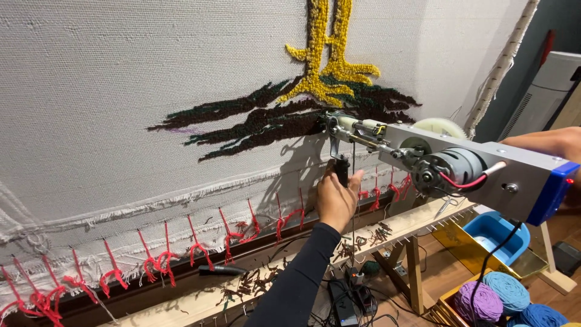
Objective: The person uses a motorized tufting gun to punch dark green and brown yarn into a fabric stretched on a wooden frame, filling in a landscape design. They then set the gun down and use scissors to trim and even out the tufted pile, pressing the yarn flat with their hand.
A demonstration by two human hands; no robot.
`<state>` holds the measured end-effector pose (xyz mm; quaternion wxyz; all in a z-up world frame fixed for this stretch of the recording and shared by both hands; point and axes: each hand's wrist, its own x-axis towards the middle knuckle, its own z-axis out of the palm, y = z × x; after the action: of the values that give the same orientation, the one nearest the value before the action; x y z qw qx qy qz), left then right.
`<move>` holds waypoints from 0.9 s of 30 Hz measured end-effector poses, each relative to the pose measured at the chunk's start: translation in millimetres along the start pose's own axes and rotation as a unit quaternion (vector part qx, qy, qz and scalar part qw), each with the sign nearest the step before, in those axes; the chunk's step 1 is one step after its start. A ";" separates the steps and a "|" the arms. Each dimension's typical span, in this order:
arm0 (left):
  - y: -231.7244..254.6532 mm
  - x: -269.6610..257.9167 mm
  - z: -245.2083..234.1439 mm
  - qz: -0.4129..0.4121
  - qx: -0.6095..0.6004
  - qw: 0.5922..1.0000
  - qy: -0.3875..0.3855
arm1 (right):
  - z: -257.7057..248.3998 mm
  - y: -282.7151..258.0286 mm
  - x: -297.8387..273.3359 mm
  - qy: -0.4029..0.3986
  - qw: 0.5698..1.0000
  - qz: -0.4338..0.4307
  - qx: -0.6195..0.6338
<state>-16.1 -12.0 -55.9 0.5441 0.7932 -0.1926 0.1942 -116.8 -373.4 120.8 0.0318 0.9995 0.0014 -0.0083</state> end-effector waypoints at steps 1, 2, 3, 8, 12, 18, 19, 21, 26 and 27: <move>-11.5 4.5 8.5 0.035 -0.010 0.999 0.008 | 1.5 4.4 5.8 0.017 0.999 0.044 -0.024; -16.6 8.8 13.1 0.036 -0.012 0.999 0.008 | 0.7 6.9 6.0 0.018 0.998 0.045 -0.026; -22.1 11.4 18.5 0.032 -0.010 0.999 0.018 | 1.5 9.5 5.2 0.041 0.998 0.023 -0.047; -14.4 10.6 11.2 0.018 0.003 0.998 0.060 | 4.2 14.4 12.4 0.066 0.997 0.003 -0.037; -7.3 4.7 -8.4 0.001 -0.007 0.999 -0.033 | -5.7 -14.3 -3.8 0.069 0.989 0.011 -0.134; -44.0 23.0 15.8 -0.180 -0.772 0.601 -0.103 | -10.7 -26.9 -10.3 0.024 0.996 0.043 -0.080; -49.8 23.4 17.4 -0.099 -0.710 0.688 -0.109 | -6.2 -22.9 -7.2 0.018 0.997 0.052 -0.062; -111.7 45.8 70.0 -0.064 -0.798 0.585 -0.128 | -15.8 -51.9 -22.9 0.016 0.997 0.067 -0.046; -40.9 20.5 20.7 -0.192 -0.723 0.664 -0.007 | 3.7 -11.1 -7.4 0.051 0.996 0.040 0.056; -56.0 23.9 29.5 -0.090 -0.596 0.797 -0.042 | 1.9 -17.8 -10.0 0.041 0.997 0.053 0.045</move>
<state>36.1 -23.2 -97.5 0.9156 0.3338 -0.2203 -0.0425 -126.8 -355.7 118.0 -0.0133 0.9980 -0.0505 0.0343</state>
